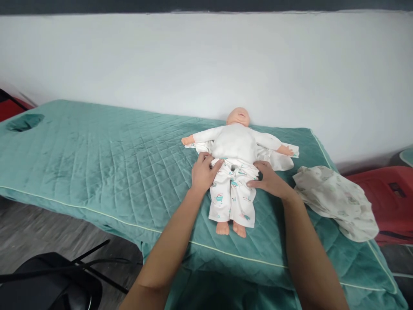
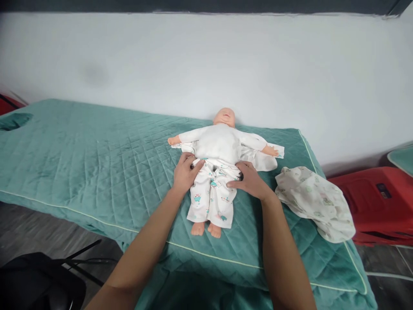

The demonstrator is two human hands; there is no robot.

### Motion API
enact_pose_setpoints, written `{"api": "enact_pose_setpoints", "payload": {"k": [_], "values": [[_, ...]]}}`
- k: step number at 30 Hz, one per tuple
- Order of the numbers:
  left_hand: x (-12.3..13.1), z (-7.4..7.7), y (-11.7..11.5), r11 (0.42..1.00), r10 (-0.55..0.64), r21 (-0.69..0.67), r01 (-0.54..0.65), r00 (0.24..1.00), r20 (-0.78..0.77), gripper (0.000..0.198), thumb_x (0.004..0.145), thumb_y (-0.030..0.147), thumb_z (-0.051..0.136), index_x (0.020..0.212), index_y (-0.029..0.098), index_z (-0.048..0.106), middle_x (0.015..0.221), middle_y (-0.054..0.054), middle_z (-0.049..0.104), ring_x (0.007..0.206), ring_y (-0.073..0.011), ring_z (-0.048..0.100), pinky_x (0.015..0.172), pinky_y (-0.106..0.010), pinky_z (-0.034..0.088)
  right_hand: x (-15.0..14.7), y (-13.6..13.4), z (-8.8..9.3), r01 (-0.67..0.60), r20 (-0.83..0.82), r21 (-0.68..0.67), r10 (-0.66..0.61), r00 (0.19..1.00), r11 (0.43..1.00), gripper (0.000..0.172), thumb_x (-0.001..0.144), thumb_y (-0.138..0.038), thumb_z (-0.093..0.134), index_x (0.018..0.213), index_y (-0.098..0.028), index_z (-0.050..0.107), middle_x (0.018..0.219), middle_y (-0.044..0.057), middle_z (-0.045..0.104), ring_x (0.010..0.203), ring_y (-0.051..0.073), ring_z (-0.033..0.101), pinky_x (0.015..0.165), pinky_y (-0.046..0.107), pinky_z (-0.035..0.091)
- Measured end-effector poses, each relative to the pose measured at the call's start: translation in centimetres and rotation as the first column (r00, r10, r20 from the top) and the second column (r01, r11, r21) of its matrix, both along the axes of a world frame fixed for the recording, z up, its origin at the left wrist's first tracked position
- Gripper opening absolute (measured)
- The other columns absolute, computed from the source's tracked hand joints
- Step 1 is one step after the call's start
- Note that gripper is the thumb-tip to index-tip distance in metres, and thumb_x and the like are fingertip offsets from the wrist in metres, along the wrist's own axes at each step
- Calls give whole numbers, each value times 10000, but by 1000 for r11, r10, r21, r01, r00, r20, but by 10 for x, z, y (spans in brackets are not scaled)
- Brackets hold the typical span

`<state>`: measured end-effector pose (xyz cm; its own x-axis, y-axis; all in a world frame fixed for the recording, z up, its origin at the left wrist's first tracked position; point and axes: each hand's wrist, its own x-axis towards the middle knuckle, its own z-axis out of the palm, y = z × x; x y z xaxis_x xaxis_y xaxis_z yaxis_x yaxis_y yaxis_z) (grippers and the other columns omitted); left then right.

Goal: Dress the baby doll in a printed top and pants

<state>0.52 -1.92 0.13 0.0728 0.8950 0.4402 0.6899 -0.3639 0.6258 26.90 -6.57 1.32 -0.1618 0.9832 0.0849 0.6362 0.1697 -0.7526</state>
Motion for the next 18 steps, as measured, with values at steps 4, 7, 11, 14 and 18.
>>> {"api": "enact_pose_setpoints", "payload": {"k": [4,7,11,14,18], "values": [[5,5,11,997,-63,43,60,996,61,314,958,465,604,786,202,608,1036,-44,583,856,-151,603,806,-284,491,-6,4,-6,135,-128,46,-128,983,990,651,611,-673,828,1044,-225,637,1181,96,585,1186,307,524,993,418,460],[9,10,23,991,-103,95,95,991,82,294,952,446,621,797,198,594,1033,-43,568,859,-153,592,801,-281,483,-10,9,-9,205,-223,22,-195,955,978,677,628,-661,820,1100,-215,627,1189,86,594,1094,281,568,918,402,484],[13,14,43,980,-147,141,138,987,57,259,956,435,618,851,200,592,1034,-45,558,929,-171,597,833,-280,476,-17,18,-12,286,-260,78,-258,930,955,532,675,-610,802,989,-208,652,1207,91,629,1151,294,566,993,437,450],[14,11,54,980,-150,134,144,988,34,252,967,432,599,865,202,590,1053,-52,562,979,-182,596,868,-284,475,-23,23,-14,316,-218,193,-274,937,929,384,733,-551,771,837,-204,644,1216,105,615,1154,282,569,1010,433,441],[11,5,52,989,-114,94,110,993,35,264,970,448,587,877,202,605,1107,-63,581,953,-177,608,810,-287,478,-29,24,-14,331,-162,301,-294,942,894,328,766,-490,760,741,-212,589,1154,107,557,1084,259,566,888,393,483]]}}
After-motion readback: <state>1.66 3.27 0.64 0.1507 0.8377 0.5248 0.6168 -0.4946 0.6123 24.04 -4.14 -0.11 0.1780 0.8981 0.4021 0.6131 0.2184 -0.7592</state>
